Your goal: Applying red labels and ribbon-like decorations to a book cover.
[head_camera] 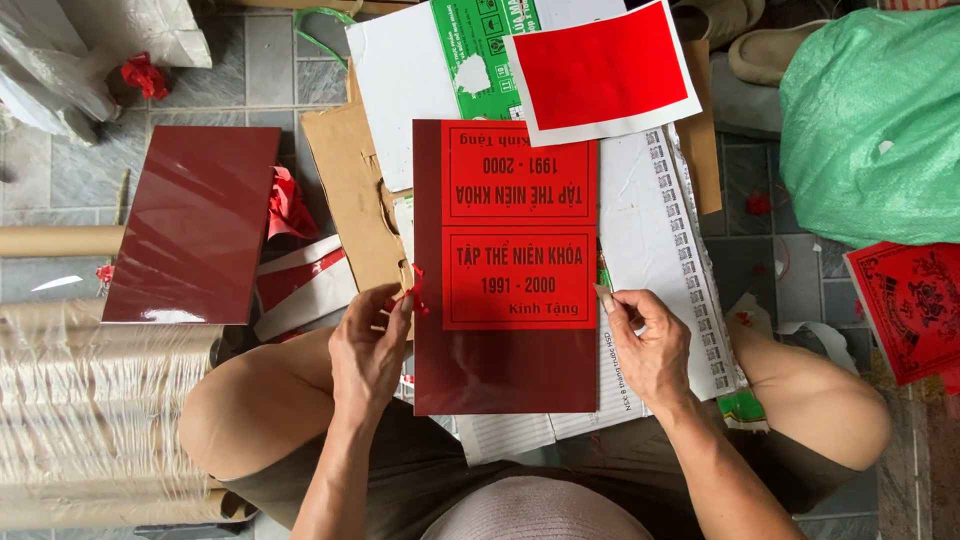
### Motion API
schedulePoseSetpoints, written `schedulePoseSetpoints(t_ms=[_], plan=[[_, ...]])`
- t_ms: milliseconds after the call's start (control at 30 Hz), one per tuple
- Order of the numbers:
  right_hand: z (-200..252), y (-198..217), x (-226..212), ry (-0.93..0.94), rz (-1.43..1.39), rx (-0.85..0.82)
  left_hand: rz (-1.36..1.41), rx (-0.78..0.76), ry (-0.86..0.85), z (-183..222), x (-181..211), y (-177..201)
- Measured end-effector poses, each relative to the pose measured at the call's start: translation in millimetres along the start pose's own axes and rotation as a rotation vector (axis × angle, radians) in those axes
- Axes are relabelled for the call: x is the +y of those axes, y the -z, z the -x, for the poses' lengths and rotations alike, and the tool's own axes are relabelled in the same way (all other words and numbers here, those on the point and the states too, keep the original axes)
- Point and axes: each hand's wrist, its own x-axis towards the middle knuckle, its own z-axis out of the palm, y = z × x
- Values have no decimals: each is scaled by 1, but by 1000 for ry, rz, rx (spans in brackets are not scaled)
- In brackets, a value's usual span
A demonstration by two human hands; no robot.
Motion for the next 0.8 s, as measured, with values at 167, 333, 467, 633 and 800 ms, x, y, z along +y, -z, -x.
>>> schedulePoseSetpoints(t_ms=[167, 333, 467, 633, 800], plan=[[11, -6, 37, -112, 4, -61, 202, -35, -35, 21, -67, 3], [17, -7, 34, -121, -22, -69, 403, -55, 67, 27, -92, -3], [23, -11, 17, -173, -120, -112, 453, -92, 52, 26, -92, -5], [30, -16, 3, -153, -222, -172, 473, -107, 89, 25, -88, -6], [37, -22, -3, -208, -207, -231, 471, -160, 63, 28, -93, -6]])
